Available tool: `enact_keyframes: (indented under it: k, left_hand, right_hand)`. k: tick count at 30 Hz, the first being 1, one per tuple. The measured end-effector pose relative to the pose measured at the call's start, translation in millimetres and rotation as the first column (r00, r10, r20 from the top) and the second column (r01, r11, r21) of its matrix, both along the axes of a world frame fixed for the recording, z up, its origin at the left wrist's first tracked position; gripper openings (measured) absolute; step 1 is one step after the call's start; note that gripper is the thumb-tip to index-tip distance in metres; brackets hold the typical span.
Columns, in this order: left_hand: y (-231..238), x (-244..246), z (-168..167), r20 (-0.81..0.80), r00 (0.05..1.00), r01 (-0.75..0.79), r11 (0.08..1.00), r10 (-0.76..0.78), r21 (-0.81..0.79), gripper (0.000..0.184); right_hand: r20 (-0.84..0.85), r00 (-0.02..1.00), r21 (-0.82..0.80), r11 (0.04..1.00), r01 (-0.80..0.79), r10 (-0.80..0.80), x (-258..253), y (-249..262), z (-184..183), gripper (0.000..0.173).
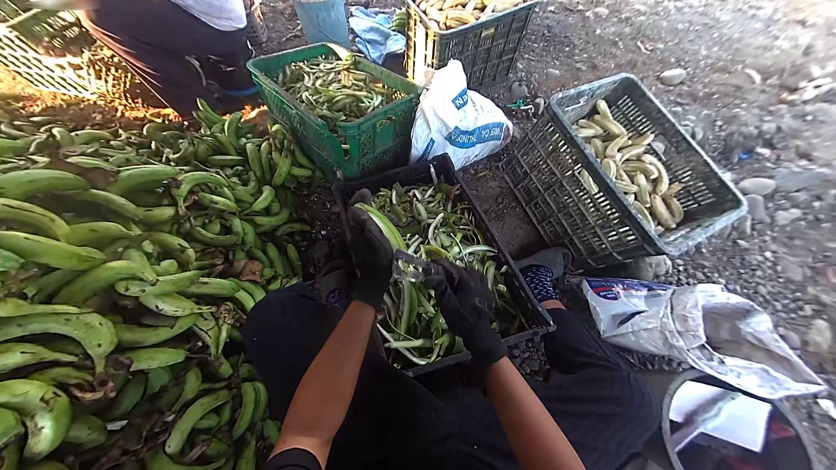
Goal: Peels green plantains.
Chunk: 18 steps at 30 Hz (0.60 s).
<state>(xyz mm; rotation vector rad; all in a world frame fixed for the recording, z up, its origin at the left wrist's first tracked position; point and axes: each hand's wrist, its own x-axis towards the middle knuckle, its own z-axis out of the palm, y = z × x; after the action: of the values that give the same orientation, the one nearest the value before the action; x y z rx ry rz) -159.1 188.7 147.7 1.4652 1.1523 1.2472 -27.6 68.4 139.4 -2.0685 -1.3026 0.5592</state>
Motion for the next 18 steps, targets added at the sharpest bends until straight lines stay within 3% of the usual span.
enact_keyframes:
  k: [1, 3, 6, 8, 10, 13, 14, 16, 18]
  left_hand:
    - [-4.4, -0.8, 3.7, 0.029, 0.988, 0.156, 0.984, -0.154, -0.081, 0.064]
    - [-11.5, -0.2, 11.9, 0.115, 0.903, 0.427, 0.839, -0.413, -0.337, 0.056]
    - [-13.5, 13.7, 23.6, 0.18, 0.839, 0.521, 0.666, -0.513, -0.534, 0.05]
    - [-15.7, 11.7, 26.4, 0.059, 0.815, 0.525, 0.692, -0.576, -0.496, 0.052]
    - [-14.0, 15.0, 16.9, 0.091, 0.9, 0.431, 0.834, -0.427, -0.346, 0.055]
    - [-4.7, 15.9, 6.1, 0.302, 0.943, 0.185, 0.973, -0.136, -0.14, 0.063]
    - [-1.8, 19.3, 5.6, 0.349, 0.936, 0.007, 0.991, 0.04, -0.132, 0.06]
    - [-0.5, 20.4, 10.8, 0.243, 0.889, -0.352, 0.919, 0.387, -0.175, 0.052]
    - [-5.7, 13.2, 10.2, 0.134, 0.912, -0.355, 0.91, 0.387, -0.215, 0.054]
  right_hand:
    - [0.005, 1.0, -0.021, 0.999, 0.026, -0.026, 6.1, 7.7, -0.2, 0.064]
    - [-0.007, 0.998, -0.065, 0.996, 0.066, -0.067, 21.2, 25.6, 3.6, 0.063]
    - [-0.052, 0.996, 0.004, 0.998, 0.069, -0.069, 36.8, 40.3, 8.1, 0.064]
    - [-0.078, 0.994, 0.002, 0.997, 0.077, -0.076, 39.1, 40.9, 8.1, 0.062]
    - [-0.104, 0.99, 0.005, 0.995, 0.096, -0.095, 34.3, 36.3, 4.2, 0.061]
    - [-0.062, 0.995, -0.058, 0.995, 0.081, -0.084, 15.2, 19.1, -3.4, 0.065]
    - [-0.02, 0.997, 0.014, 0.997, 0.073, -0.073, 6.2, 11.1, -9.3, 0.068]
    - [0.07, 0.993, 0.208, 0.975, 0.075, -0.092, -8.4, 1.5, -23.4, 0.075]
    - [0.096, 0.987, 0.295, 0.951, 0.094, -0.127, -12.3, 2.6, -25.1, 0.071]
